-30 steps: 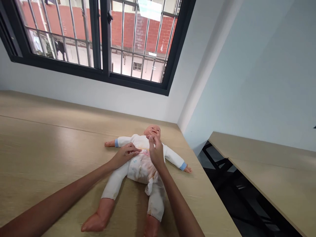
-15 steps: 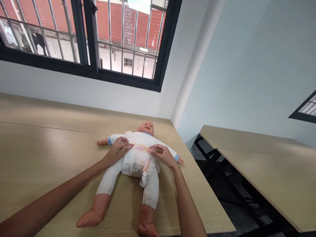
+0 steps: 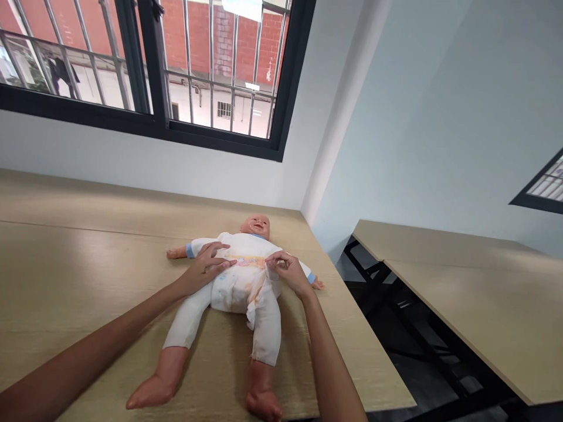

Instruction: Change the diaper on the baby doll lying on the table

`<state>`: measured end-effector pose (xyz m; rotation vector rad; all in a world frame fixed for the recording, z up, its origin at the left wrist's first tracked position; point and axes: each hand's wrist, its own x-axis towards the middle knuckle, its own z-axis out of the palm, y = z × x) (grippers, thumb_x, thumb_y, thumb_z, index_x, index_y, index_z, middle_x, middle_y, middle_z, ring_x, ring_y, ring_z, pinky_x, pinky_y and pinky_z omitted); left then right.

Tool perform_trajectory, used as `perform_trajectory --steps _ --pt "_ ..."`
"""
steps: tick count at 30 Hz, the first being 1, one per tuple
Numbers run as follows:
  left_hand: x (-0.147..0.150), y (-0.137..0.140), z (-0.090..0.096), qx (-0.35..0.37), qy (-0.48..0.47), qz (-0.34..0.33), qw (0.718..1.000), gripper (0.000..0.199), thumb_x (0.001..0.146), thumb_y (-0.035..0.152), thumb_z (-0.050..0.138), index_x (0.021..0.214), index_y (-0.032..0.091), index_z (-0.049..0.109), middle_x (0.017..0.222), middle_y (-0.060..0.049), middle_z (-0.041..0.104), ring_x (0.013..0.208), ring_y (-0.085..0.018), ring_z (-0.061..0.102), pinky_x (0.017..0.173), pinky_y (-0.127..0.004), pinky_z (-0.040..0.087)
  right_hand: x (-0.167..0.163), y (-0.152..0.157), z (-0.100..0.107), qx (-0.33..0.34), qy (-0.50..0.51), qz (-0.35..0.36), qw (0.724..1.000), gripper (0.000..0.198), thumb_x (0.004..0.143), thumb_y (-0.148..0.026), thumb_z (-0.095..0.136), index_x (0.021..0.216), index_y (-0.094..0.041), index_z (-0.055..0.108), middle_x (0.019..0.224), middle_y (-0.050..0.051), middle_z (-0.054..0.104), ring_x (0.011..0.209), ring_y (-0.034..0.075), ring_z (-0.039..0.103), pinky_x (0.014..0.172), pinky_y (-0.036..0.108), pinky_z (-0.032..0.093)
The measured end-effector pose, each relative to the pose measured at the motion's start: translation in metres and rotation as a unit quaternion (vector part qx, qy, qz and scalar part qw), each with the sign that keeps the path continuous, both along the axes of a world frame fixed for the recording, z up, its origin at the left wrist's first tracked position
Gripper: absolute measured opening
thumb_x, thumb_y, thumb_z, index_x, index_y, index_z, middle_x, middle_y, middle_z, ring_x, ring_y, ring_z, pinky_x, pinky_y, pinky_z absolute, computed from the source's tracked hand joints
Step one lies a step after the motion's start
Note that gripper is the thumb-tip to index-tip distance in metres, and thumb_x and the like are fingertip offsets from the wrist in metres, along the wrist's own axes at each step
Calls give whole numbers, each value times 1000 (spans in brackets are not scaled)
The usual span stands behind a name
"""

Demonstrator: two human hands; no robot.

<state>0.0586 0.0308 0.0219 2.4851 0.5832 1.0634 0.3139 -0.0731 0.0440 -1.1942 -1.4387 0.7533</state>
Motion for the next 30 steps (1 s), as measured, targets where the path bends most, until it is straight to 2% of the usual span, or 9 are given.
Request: perform_trajectory --steps 4,6,9,15,20,23,26,28,30 --pt "1 0 -3 -10 5 4 1000 35 95 42 42 106 29 73 127 -9 54 123 -28 42 107 -49 33 2 5 -8 6 105 -45 993 36 66 -49 76 82 -19 64 88 2 60 79 13 52 71 24 42" --pt "2 0 -5 -17 9 2 1000 34 95 42 44 107 30 73 127 -9 53 123 -28 42 107 -49 33 0 8 -12 9 126 -71 989 38 64 -51 76 81 -19 63 89 2 60 78 13 52 69 23 41" --pt "4 0 -6 -23 11 -2 1000 31 93 43 48 106 30 73 127 -8 53 124 -29 42 107 -49 33 -7 12 -16 20 87 -85 992 37 68 -52 73 80 -19 65 90 4 62 81 15 55 72 25 43" --pt "7 -3 -8 -30 2 -15 999 30 91 43 51 107 30 73 127 -8 53 124 -28 42 109 -48 32 -17 14 -19 0 -75 -91 993 31 70 -46 69 85 -18 71 98 7 66 94 20 57 82 32 43" --pt "6 -10 -4 -68 -3 -24 997 32 91 43 49 110 28 71 132 -9 50 128 -28 40 111 -48 29 -16 14 -20 -16 -82 -116 990 29 67 -41 67 83 -16 70 97 7 65 86 18 57 81 32 43" --pt "7 -15 -1 -114 -28 -25 993 33 91 43 49 110 27 71 134 -9 49 130 -27 39 113 -47 28 -16 16 -21 -21 -64 -123 990 32 63 -41 69 84 -16 68 95 6 65 82 17 56 79 30 43" --pt "10 -15 -1 -181 -92 -5 979 34 91 43 46 106 25 71 128 -9 52 128 -25 42 112 -43 29 -10 17 -21 -29 -2 -151 988 45 58 -48 74 89 -16 66 90 5 66 79 16 56 72 27 44" --pt "12 -12 -3 -234 -156 22 959 34 90 43 47 102 21 71 120 -8 57 122 -24 48 110 -41 33 -2 17 -22 -45 34 -195 979 50 59 -59 72 85 -16 63 82 5 65 71 15 56 64 25 44" --pt "14 -8 -6 -317 -223 50 920 32 85 44 54 96 18 68 106 -7 63 110 -23 56 101 -39 41 9 15 -23 -70 33 -243 967 54 62 -69 64 72 -17 60 69 5 63 60 14 54 55 25 41"
